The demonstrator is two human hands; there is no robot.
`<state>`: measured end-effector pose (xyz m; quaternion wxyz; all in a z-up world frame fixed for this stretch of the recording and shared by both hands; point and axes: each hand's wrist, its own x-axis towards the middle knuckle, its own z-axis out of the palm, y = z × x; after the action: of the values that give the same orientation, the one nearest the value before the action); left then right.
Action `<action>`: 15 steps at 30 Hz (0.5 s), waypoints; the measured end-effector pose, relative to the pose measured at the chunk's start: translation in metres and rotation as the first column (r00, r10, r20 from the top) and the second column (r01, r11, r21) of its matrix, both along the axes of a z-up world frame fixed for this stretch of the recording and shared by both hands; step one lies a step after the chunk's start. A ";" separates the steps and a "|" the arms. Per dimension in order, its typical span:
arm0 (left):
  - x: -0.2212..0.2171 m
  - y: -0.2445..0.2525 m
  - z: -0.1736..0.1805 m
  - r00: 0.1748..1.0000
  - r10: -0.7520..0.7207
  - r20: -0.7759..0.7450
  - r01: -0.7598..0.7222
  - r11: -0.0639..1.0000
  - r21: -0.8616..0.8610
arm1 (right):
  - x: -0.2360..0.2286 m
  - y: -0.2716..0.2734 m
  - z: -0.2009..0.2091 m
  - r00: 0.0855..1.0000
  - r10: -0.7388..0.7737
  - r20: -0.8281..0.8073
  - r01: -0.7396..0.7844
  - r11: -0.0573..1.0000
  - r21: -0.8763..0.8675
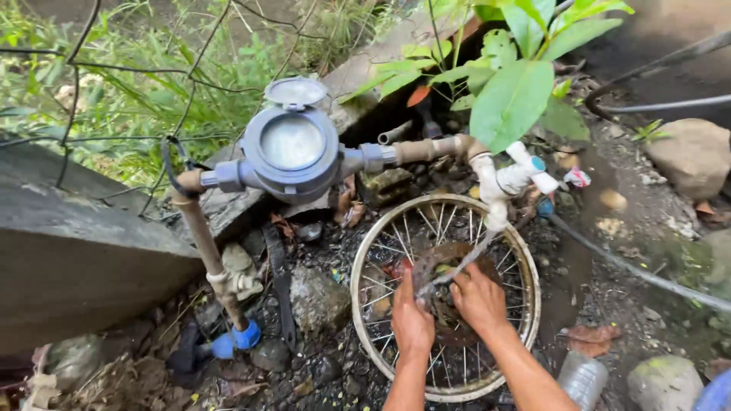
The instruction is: Cleaning a motorcycle wheel rim and brake disc using water and a scrubbing material
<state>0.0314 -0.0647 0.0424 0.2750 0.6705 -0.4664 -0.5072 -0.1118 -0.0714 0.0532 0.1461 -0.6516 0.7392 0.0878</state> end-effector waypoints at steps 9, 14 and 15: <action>0.004 -0.013 0.009 1.000 -0.015 0.014 0.013 0.990 0.140 | 0.048 -0.014 -0.006 0.670 -0.527 0.523 0.614 0.789 0.010; 0.028 -0.007 0.004 0.994 -0.092 -0.051 0.101 0.968 0.230 | 0.068 0.006 0.045 0.723 -0.228 0.652 0.233 0.969 0.080; 0.024 -0.013 0.012 0.996 -0.082 -0.046 0.090 0.973 0.212 | 0.062 -0.005 0.060 0.723 -0.208 0.659 0.222 0.973 0.063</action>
<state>0.0558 -0.0780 0.0548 0.1877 0.6657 -0.4326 -0.5783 -0.0499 -0.0762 0.1130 0.4005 -0.5517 0.7108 -0.1733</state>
